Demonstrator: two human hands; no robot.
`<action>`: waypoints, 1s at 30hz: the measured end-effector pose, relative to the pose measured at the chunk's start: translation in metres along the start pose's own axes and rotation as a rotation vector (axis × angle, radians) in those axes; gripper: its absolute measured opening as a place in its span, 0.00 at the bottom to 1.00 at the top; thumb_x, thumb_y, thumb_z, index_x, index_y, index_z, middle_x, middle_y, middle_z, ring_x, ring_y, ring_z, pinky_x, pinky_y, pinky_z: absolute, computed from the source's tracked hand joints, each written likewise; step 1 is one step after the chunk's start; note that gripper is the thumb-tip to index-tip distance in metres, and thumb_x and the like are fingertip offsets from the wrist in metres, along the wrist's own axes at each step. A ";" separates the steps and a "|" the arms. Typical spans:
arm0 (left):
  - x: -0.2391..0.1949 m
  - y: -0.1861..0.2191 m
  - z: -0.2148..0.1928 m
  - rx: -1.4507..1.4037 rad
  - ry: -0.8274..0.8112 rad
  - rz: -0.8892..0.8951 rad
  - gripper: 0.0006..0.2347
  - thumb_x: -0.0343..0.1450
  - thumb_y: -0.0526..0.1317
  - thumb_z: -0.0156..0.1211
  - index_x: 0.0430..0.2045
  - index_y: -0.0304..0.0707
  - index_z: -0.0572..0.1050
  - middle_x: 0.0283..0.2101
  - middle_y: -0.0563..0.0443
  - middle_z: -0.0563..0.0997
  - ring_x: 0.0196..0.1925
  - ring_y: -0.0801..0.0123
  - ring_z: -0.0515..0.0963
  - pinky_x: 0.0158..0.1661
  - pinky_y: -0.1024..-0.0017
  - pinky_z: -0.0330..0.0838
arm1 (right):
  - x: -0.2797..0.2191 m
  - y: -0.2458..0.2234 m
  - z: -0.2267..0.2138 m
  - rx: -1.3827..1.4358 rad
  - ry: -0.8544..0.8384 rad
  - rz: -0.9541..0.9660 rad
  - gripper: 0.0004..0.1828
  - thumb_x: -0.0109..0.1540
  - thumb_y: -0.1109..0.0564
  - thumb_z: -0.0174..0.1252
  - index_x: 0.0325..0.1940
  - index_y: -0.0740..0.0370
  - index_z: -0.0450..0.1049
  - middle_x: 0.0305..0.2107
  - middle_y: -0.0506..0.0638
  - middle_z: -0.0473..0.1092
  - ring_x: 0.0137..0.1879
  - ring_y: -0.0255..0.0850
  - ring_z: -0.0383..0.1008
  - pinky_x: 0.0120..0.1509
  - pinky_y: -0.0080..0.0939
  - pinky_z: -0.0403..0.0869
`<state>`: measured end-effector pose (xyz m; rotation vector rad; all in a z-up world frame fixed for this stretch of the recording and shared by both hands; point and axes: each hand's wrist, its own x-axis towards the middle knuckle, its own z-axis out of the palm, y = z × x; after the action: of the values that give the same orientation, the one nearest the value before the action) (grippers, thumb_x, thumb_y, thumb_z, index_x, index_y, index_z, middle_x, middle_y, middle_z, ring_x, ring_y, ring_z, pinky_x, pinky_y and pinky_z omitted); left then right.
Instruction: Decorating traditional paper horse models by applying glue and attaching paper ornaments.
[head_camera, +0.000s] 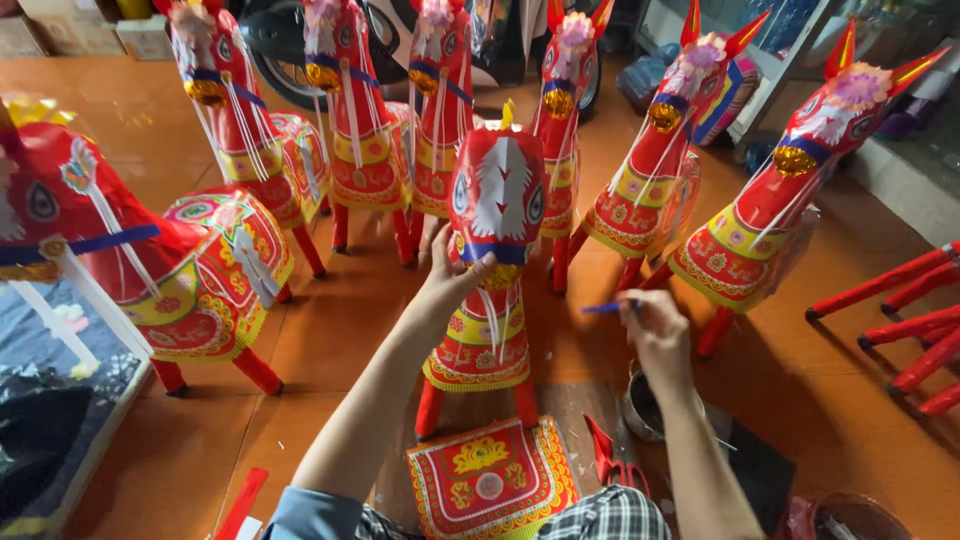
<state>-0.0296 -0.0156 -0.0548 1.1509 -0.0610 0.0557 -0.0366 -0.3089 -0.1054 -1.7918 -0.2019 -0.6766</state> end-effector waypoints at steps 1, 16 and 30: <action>-0.007 0.015 0.010 -0.034 0.001 -0.018 0.43 0.63 0.46 0.69 0.69 0.58 0.42 0.51 0.29 0.73 0.45 0.45 0.81 0.40 0.51 0.78 | 0.017 -0.013 0.000 -0.084 -0.051 -0.172 0.07 0.61 0.60 0.63 0.43 0.57 0.79 0.19 0.51 0.70 0.22 0.36 0.70 0.30 0.34 0.69; -0.021 0.043 0.019 -0.019 -0.047 -0.071 0.48 0.61 0.46 0.70 0.70 0.59 0.38 0.56 0.23 0.66 0.56 0.43 0.72 0.57 0.51 0.59 | 0.142 -0.186 0.080 0.118 -0.105 -0.501 0.10 0.72 0.55 0.39 0.44 0.65 0.60 0.31 0.59 0.71 0.31 0.41 0.75 0.32 0.36 0.77; -0.013 0.034 0.009 -0.057 -0.110 -0.048 0.39 0.60 0.40 0.63 0.66 0.53 0.48 0.55 0.38 0.73 0.49 0.53 0.77 0.46 0.55 0.75 | 0.177 -0.189 0.107 -0.081 -0.118 -0.317 0.10 0.71 0.53 0.39 0.37 0.56 0.57 0.22 0.46 0.61 0.22 0.34 0.60 0.22 0.36 0.56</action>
<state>-0.0452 -0.0103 -0.0209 1.0973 -0.1314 -0.0520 0.0580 -0.1827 0.1257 -1.8982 -0.5532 -0.8115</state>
